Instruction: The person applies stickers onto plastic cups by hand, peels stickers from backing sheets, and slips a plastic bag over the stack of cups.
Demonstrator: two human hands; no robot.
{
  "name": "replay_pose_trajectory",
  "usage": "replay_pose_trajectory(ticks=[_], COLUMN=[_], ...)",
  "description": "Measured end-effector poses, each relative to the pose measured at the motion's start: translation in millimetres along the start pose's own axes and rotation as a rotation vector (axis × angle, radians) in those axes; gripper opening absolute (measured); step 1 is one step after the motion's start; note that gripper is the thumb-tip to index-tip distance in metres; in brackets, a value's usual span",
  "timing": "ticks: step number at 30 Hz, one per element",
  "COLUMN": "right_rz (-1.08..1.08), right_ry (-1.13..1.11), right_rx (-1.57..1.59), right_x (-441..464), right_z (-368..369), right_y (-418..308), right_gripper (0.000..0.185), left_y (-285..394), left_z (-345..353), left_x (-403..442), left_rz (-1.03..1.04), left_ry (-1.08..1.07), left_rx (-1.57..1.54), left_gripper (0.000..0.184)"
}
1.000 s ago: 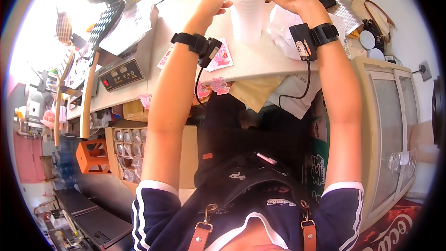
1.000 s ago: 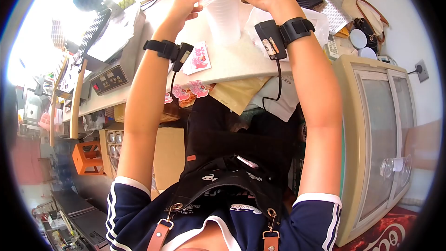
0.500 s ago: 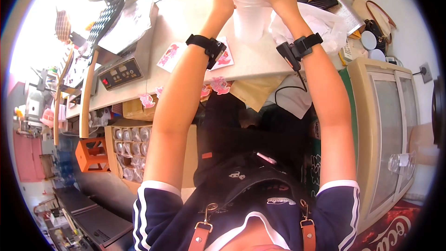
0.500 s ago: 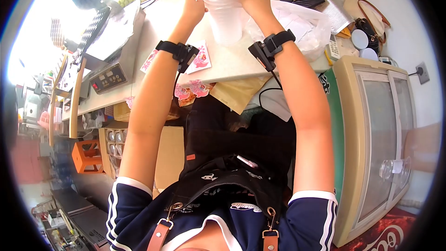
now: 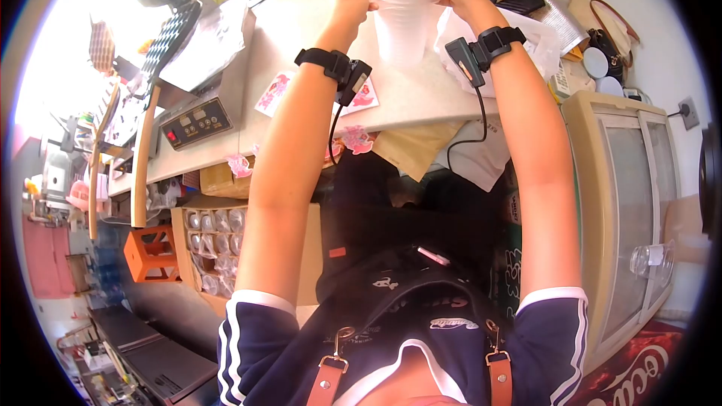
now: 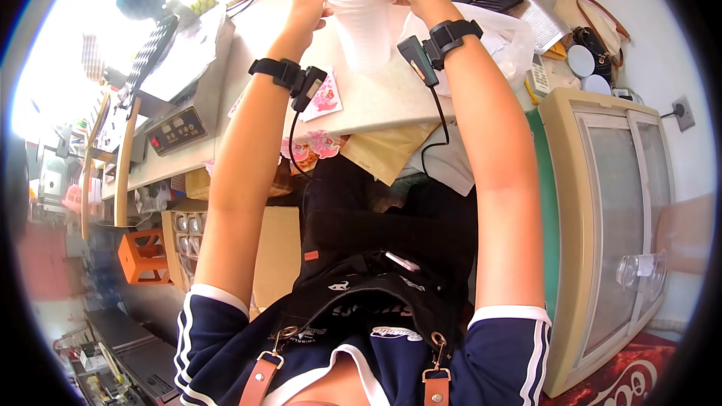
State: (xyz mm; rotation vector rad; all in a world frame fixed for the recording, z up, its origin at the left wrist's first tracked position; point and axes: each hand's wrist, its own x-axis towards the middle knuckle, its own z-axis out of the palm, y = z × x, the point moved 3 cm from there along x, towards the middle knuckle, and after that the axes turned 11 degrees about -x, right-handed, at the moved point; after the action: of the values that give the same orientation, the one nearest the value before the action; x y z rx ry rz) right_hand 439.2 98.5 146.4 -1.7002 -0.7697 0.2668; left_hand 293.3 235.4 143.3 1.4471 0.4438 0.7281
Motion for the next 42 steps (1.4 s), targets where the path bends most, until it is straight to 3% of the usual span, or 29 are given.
replay_pose_trajectory(ticks=[5, 7, 11, 13, 16, 19, 21, 22, 26, 28, 35, 38, 40, 41, 42], right_rz=[0.103, 0.126, 0.243, 0.250, 0.252, 0.238, 0.175, 0.198, 0.082, 0.160, 0.096, 0.147, 0.307, 0.355, 0.263], right_ry=[-0.029, -0.103, 0.009, 0.041, 0.005, -0.044, -0.002, 0.054, 0.126, -0.010, 0.045, -0.003, 0.034, 0.038, 0.075], right_rx=[0.091, 0.059, -0.003, -0.010, 0.031, -0.032, 0.104, 0.026, 0.073, 0.206, 0.284, 0.155, -0.586, -0.486, -0.495], right_x=[12.2, 17.2, 2.6, -3.4, -2.4, -8.2, -24.2, -19.3, -23.8, -22.5, -17.4, -5.9, -14.0, -15.2, -21.7], right_z=[2.0, 7.8, 18.3, 18.8, 15.5, 19.7, 29.6, 30.1, 27.7, 22.2, 18.8, 27.5, 26.6, 28.7, 28.0], right_y=[19.0, 30.4, 25.2, 20.3, 31.1, 45.7, 44.3, 51.4, 51.9, 56.0, 58.1, 93.1, 110.9, 135.8, 127.4], right_gripper=[0.011, 0.013, 0.016, 0.018, 0.017, 0.016, 0.016, 0.018, 0.015, 0.021, 0.013, 0.022, 0.033, 0.041, 0.039], left_y=[-14.2, -20.6, -25.6, -22.2, -23.0, -36.5, -40.2, -44.7, -52.1, -52.2, -56.2, -71.0, -89.7, -92.2, -97.0], left_z=[-0.6, -2.9, 2.9, 2.5, 0.7, -3.8, -2.6, -3.4, -3.4, -2.1, -4.5, -10.0, -18.6, -17.0, -16.8], left_x=[9.1, 13.1, 7.9, 1.1, -1.7, -2.5, -3.1, -5.8, -9.8, -12.1, -12.3, -10.9, -9.0, -19.0, -22.4], left_rz=[-0.104, -0.152, -0.203, -0.047, 0.025, -0.001, 0.039, 0.063, 0.088, 0.032, -0.198, -0.165, -0.163, -0.260, -0.278], left_ry=[0.036, 0.067, 0.167, 0.175, 0.131, 0.029, 0.036, 0.048, 0.061, 0.057, 0.085, 0.104, 0.143, 0.158, 0.143], left_rx=[-0.192, -0.326, -0.349, -0.108, -0.018, 0.021, 0.031, 0.041, 0.117, 0.165, -0.027, -0.001, 0.261, 0.163, 0.184], left_gripper=[0.020, 0.023, 0.034, 0.033, 0.026, 0.020, 0.015, 0.010, 0.011, 0.014, 0.024, 0.026, 0.026, 0.026, 0.026])
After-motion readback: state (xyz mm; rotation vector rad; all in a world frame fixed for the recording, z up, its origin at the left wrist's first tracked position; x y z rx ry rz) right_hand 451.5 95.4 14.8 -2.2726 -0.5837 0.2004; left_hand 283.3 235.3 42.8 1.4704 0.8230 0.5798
